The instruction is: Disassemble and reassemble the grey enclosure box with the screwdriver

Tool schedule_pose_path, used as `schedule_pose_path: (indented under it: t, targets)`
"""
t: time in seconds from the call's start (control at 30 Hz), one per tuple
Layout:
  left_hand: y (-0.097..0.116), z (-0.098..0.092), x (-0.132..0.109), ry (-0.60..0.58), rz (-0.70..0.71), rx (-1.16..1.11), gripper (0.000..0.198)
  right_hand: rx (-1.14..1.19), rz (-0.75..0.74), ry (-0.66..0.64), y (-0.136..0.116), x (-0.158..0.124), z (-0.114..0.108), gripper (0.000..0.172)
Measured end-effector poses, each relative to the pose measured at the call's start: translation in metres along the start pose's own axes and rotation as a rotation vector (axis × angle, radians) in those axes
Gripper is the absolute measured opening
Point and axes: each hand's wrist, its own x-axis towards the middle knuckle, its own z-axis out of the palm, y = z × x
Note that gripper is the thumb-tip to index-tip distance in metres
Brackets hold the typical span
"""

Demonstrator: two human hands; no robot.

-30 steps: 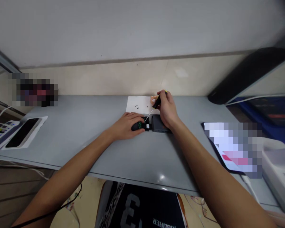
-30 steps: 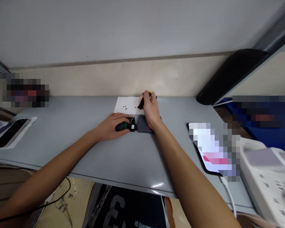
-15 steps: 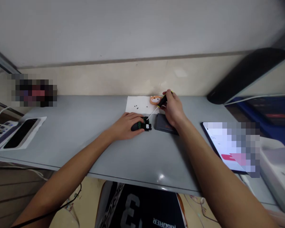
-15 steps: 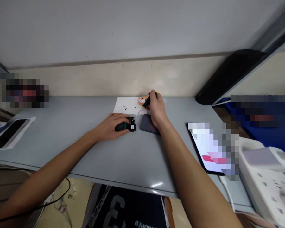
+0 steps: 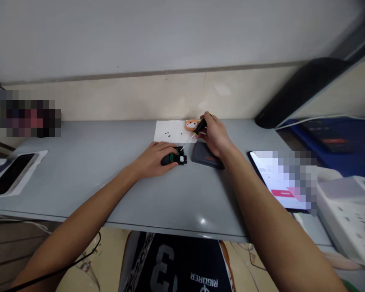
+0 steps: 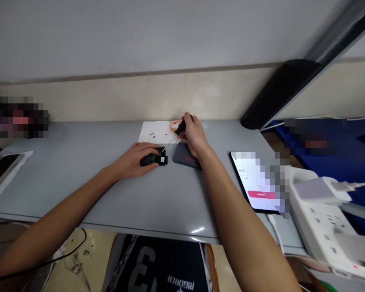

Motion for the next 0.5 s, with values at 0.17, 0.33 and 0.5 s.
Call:
schedule_pose_path:
  t: [0.17, 0.33, 0.5]
  targets:
    - [-0.003, 0.001, 0.000, 0.006, 0.009, 0.004, 0.025, 0.042, -0.184, 0.186, 0.006, 0.006, 0.001, 0.041]
    - [0.001, 0.004, 0.003, 0.010, 0.017, -0.021, 0.025, -0.049, -0.404, 0.317, 0.015, 0.012, -0.002, 0.043]
    - [0.005, 0.008, 0.005, 0.000, 0.022, -0.030, 0.026, -0.057, -0.411, 0.333, 0.019, 0.016, -0.006, 0.045]
